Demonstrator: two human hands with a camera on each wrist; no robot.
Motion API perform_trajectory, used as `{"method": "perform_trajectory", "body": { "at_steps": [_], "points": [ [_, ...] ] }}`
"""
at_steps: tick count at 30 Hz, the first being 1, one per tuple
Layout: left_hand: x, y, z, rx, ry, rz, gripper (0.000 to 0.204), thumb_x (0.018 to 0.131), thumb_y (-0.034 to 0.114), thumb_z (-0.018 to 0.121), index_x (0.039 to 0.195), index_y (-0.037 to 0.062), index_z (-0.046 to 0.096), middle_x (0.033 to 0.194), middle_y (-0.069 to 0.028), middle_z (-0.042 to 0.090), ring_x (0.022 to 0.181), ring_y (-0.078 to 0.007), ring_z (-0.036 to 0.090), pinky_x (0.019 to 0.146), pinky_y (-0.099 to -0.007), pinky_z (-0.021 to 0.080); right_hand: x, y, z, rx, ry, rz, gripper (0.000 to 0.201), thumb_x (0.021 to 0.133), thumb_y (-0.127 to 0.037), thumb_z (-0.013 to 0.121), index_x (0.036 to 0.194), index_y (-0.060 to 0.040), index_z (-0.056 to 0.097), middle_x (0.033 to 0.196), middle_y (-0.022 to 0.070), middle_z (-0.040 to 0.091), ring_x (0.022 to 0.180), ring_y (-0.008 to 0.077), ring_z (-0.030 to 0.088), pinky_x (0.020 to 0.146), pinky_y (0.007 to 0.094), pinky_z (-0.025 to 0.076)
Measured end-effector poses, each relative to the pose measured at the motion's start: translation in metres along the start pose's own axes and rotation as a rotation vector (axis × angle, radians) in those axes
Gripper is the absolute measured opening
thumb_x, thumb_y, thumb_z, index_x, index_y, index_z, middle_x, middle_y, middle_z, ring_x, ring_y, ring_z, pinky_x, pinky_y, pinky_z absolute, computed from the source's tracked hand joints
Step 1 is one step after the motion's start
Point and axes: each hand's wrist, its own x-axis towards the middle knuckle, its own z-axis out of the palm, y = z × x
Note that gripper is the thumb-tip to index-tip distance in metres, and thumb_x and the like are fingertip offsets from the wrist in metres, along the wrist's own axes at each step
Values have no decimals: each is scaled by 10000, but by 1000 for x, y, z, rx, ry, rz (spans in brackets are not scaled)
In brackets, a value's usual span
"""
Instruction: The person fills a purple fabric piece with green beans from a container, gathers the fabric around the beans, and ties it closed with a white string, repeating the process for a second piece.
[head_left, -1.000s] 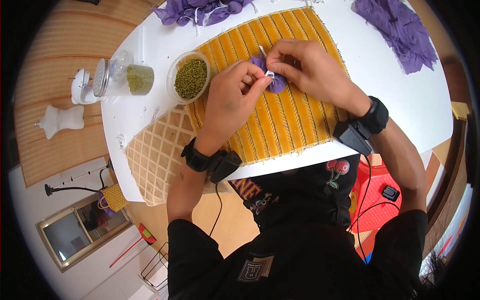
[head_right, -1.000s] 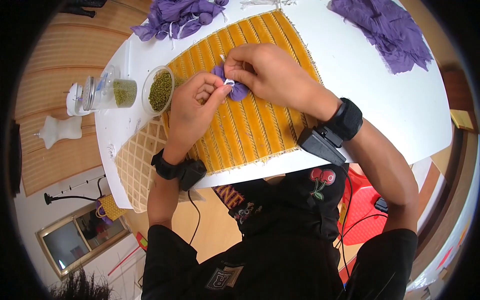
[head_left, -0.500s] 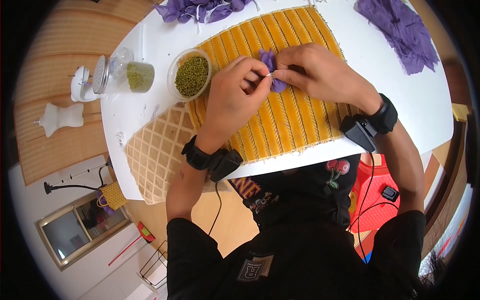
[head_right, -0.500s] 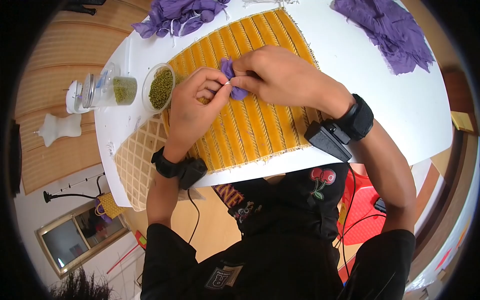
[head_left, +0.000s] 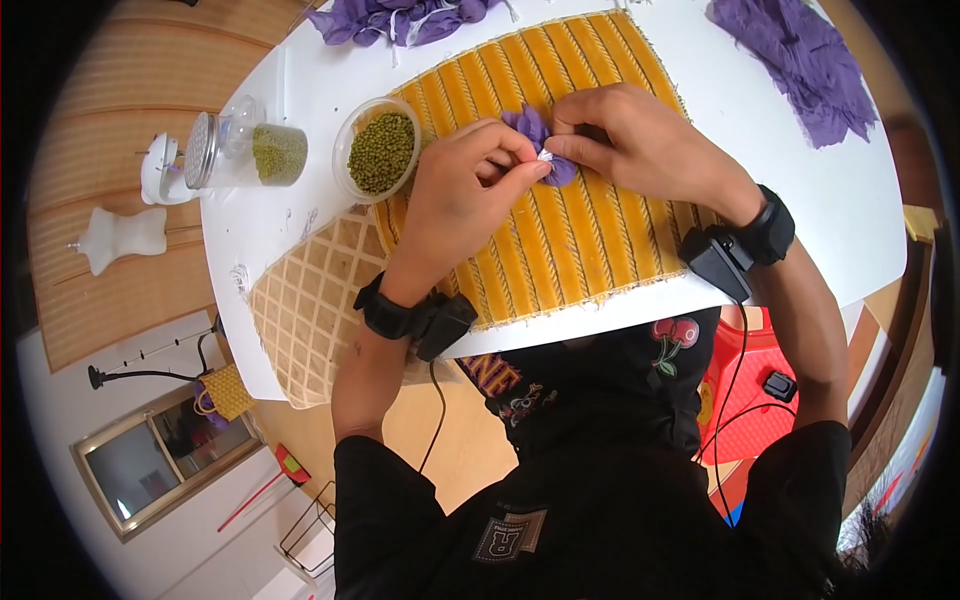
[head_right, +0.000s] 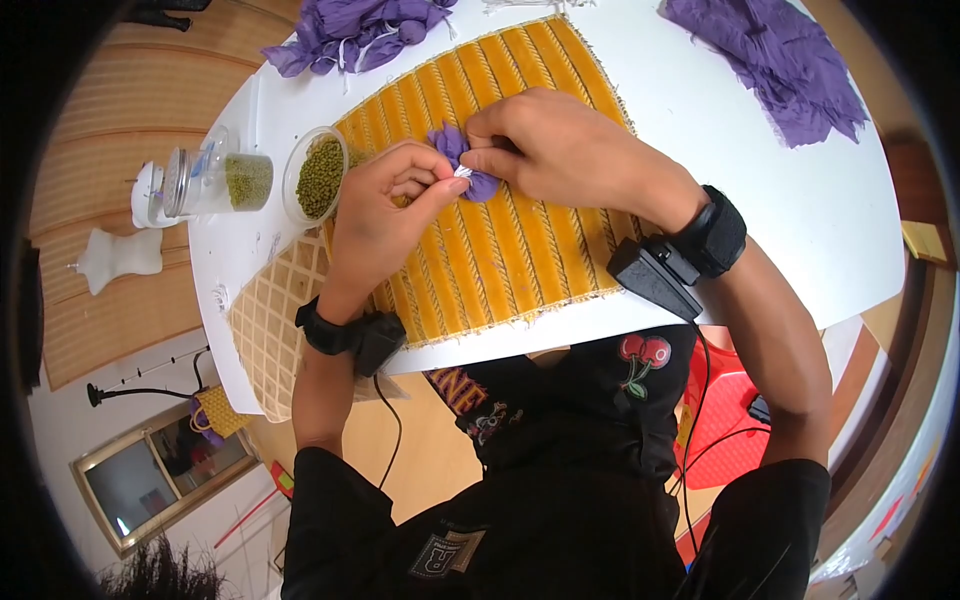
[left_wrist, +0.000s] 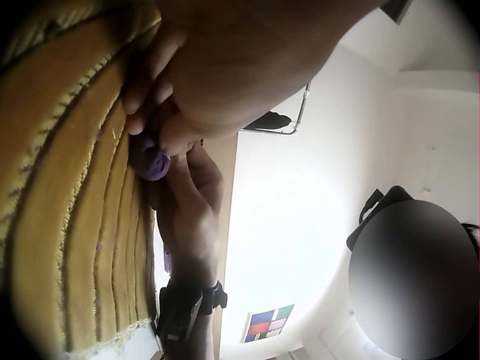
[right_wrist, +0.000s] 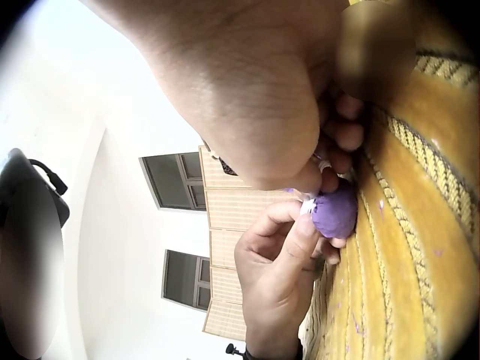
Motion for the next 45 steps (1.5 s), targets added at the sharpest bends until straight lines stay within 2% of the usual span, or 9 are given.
{"method": "perform_trajectory", "body": {
  "at_steps": [18,20,24,26,30,33,39,41,45],
  "points": [
    [-1,1,-6,-102,-79,1,175,802,-33,666,920,7,543,843,-40,620,635,-59,611,564,-188,476,1,0,-1,14,-13,68,183,921,-163,607,867,7,650,751,198,627,706,339,601,682,402,468],
    [1,8,-2,-78,-9,26,174,804,-21,691,932,8,577,813,-33,624,618,-59,605,573,-181,479,1,1,-1,16,6,41,185,922,-160,603,858,7,647,741,198,621,692,337,596,675,404,464],
    [0,2,-4,-4,-28,26,146,821,-6,698,944,4,620,787,-38,652,635,-60,626,589,-176,487,1,0,-1,32,-7,66,184,922,-161,602,860,6,648,737,199,618,686,341,592,670,403,462],
    [-1,3,-5,-56,-23,-88,103,843,0,682,939,-6,646,784,-53,679,684,-63,657,604,-178,496,1,0,-1,26,-3,60,187,925,-163,598,858,5,647,731,196,617,680,338,591,663,400,461],
    [-2,5,-5,-7,-21,-63,76,857,0,666,930,-7,647,777,-54,691,730,-68,676,609,-178,499,1,-1,-2,23,9,73,197,931,-169,594,852,4,647,725,193,616,671,329,589,656,396,461],
    [-2,7,-2,-126,28,-64,92,856,-14,659,945,-1,639,789,-40,691,752,-70,683,608,-173,497,1,-1,-2,31,21,80,207,935,-177,590,846,0,649,712,185,612,658,315,588,652,393,461],
    [-2,9,-7,-70,45,-13,140,833,-56,618,950,20,612,695,25,602,592,-28,569,551,-159,435,0,3,0,24,15,84,241,945,-203,596,811,-3,593,705,153,573,644,284,542,629,372,433],
    [-3,13,-8,15,-21,-1,154,812,-46,626,945,31,611,650,38,544,536,-25,490,512,-169,396,0,4,1,22,37,63,248,943,-216,600,815,-3,601,702,150,571,633,277,537,622,367,433],
    [-5,17,-12,151,-91,-37,198,819,-63,623,998,23,617,744,58,541,622,6,462,563,-156,370,-1,3,0,15,38,74,249,944,-219,600,819,-4,608,704,145,574,622,268,536,614,360,436]
  ]
}}
